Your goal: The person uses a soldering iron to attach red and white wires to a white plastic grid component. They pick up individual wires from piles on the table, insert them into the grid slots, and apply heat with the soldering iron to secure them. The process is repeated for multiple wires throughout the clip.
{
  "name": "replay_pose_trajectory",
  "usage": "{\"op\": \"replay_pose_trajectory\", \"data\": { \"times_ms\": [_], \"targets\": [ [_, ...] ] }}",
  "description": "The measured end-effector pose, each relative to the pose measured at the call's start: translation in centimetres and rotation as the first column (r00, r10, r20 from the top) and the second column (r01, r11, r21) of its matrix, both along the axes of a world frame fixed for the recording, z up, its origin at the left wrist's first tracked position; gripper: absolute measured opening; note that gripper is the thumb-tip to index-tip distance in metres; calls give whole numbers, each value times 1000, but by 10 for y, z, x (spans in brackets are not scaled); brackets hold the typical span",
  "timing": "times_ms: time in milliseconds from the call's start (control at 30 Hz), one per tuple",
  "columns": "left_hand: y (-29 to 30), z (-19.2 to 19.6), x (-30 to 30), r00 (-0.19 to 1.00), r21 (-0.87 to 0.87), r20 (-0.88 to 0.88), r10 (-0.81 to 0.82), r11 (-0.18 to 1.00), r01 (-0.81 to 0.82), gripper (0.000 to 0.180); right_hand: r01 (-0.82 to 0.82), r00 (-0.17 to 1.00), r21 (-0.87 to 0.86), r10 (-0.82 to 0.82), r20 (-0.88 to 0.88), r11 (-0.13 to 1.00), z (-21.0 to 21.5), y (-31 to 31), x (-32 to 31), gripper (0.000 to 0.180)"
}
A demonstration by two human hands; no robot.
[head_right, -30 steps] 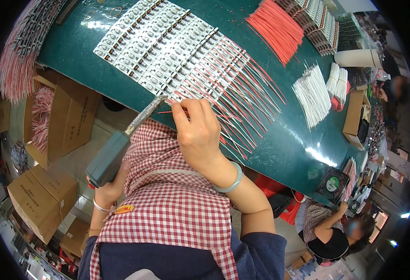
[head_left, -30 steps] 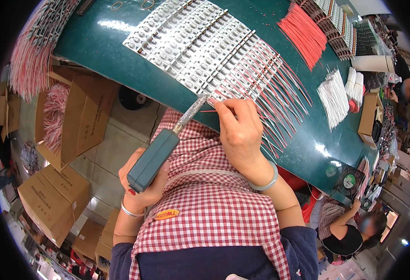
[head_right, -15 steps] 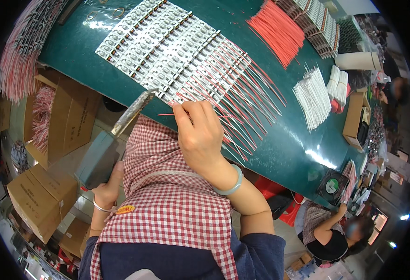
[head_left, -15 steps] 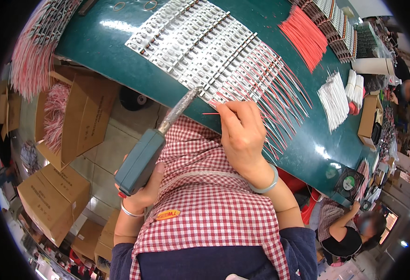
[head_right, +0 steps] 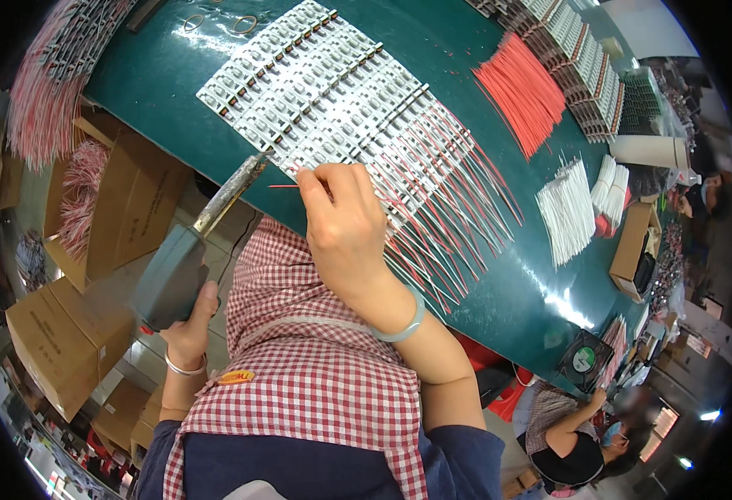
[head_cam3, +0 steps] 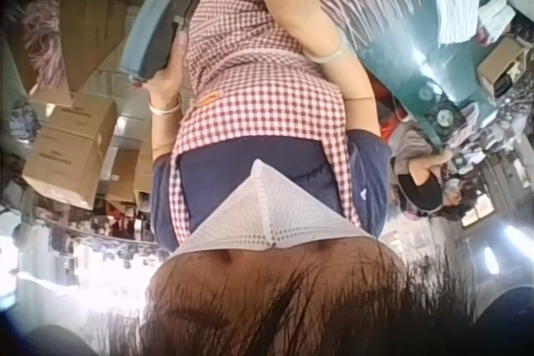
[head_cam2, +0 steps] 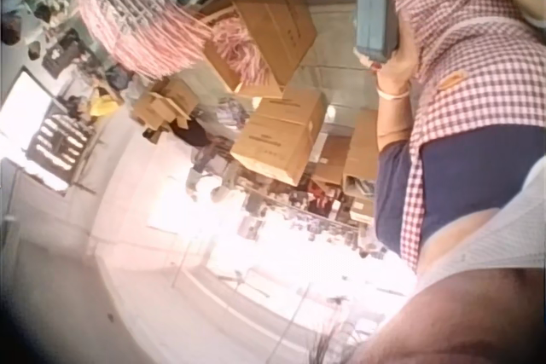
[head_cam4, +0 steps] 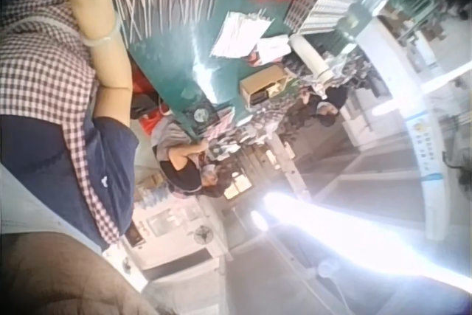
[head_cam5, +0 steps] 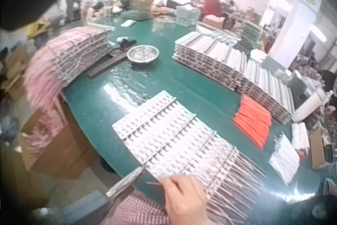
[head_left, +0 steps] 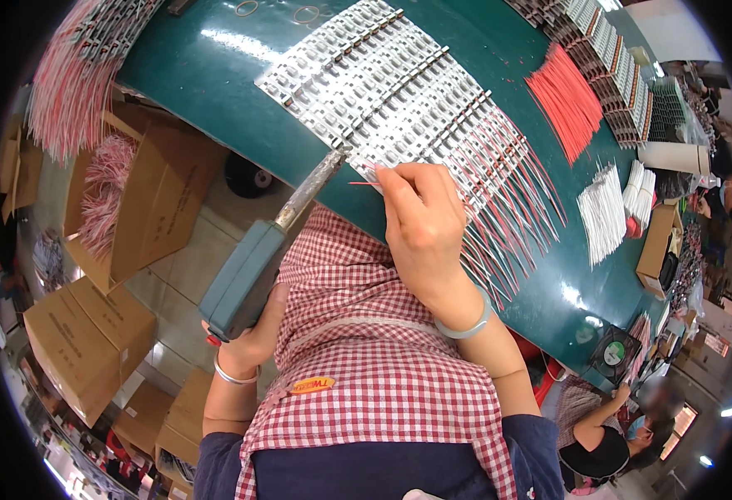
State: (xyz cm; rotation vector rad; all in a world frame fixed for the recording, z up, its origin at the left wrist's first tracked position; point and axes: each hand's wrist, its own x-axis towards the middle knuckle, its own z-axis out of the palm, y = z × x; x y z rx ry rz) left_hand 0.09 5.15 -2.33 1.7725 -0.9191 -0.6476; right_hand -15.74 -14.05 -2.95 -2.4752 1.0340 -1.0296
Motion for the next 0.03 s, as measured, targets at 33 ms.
{"op": "replay_pose_trajectory", "data": {
  "times_ms": [33],
  "targets": [
    [0, -2, 0, 1000, -5, 10, 0, 1000, 0, 35, -19, 1000, -5, 19, -8, 1000, -2, -1, 1, 31]
  ]
}}
